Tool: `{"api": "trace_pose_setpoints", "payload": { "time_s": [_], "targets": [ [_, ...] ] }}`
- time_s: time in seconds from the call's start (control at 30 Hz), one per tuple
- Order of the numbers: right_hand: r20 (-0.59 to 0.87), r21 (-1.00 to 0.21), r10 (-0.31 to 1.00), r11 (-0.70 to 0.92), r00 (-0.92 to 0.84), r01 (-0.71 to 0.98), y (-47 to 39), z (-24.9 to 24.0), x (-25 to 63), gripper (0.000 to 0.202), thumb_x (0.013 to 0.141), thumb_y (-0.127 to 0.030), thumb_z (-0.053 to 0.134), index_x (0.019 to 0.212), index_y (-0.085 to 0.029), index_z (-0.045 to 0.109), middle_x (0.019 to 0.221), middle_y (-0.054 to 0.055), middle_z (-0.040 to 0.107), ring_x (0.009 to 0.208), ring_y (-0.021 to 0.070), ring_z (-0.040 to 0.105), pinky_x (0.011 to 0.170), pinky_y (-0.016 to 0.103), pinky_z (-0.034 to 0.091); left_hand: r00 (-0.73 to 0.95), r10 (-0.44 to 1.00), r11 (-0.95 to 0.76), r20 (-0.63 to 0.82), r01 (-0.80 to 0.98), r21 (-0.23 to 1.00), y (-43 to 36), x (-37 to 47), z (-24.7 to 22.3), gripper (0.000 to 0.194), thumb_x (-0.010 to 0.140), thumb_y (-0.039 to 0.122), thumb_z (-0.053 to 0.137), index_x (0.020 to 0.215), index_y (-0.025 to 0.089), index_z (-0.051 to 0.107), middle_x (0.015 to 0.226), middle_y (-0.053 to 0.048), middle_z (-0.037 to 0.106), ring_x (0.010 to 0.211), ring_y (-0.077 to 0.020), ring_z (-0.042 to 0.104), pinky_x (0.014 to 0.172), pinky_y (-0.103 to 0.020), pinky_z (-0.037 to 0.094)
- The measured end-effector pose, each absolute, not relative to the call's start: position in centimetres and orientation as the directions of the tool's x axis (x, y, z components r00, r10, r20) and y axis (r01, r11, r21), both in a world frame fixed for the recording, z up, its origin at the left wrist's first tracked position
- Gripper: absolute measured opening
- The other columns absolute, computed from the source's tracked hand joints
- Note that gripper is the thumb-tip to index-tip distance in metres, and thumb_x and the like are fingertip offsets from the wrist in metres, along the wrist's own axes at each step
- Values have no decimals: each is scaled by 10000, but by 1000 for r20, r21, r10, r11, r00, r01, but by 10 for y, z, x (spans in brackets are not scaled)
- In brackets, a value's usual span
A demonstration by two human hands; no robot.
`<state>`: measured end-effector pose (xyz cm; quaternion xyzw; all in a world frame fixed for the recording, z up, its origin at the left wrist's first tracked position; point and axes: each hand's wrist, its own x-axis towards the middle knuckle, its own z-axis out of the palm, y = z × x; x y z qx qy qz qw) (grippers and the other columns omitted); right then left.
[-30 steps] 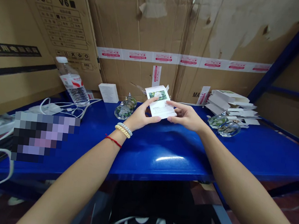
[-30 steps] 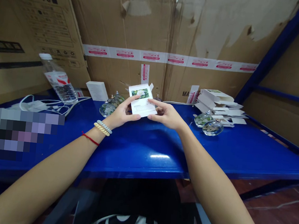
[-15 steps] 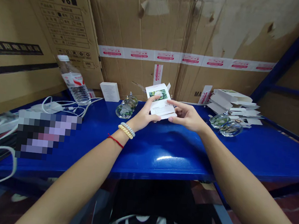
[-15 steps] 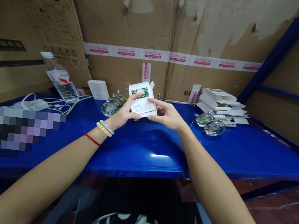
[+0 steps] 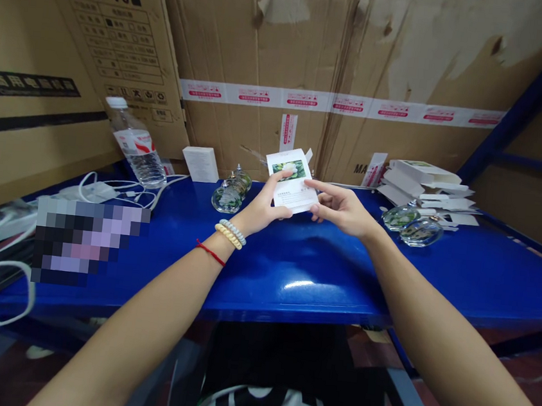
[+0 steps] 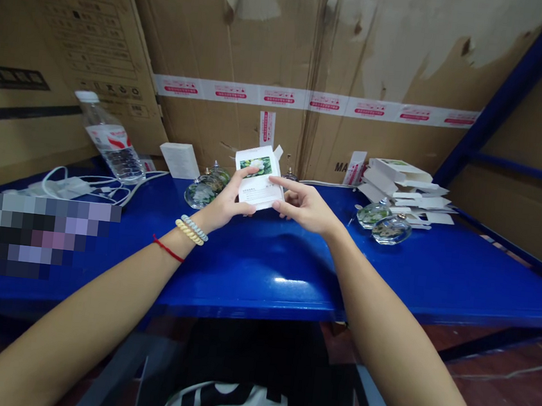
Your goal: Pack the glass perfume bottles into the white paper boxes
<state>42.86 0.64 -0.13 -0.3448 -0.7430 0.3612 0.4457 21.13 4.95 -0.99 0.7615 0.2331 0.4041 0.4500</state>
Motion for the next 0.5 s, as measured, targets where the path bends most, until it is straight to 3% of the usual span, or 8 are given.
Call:
{"api": "trace_pose_setpoints", "payload": {
  "time_s": [0.1,0.23,0.33,0.5],
  "targets": [
    [419,-832,833,512,-361,215,6,-1,428,700,770,-432,736,1381,-168,519,708,-11,616,596,81,546,561,226,480,571,689,-539,447,-9,842,51,211,-10,849,629,251,691,1387,260,308,1267,-103,532,977,-259,606,866,-466,537],
    [430,-822,831,521,-352,228,6,-2,429,716,720,-432,778,1345,-165,550,718,-7,620,611,90,548,584,238,470,570,634,-658,523,42,752,51,211,-11,968,579,280,802,1404,219,300,1380,-139,463,1208,-323,521,1061,-508,409],
    [442,-810,831,532,-338,248,7,-3,430,761,620,-393,853,1295,-168,585,750,0,631,631,97,549,581,235,452,574,644,-655,507,70,752,50,212,-11,960,599,268,791,1417,203,292,1391,-153,456,1234,-332,506,1075,-517,391],
    [430,-799,850,515,-304,310,7,-2,428,642,656,-381,821,1223,-160,616,705,-9,618,569,85,524,528,227,400,591,666,-604,455,70,794,51,213,-12,880,656,267,750,1414,199,307,1409,-143,464,1279,-323,478,1107,-506,363]
  ]
}}
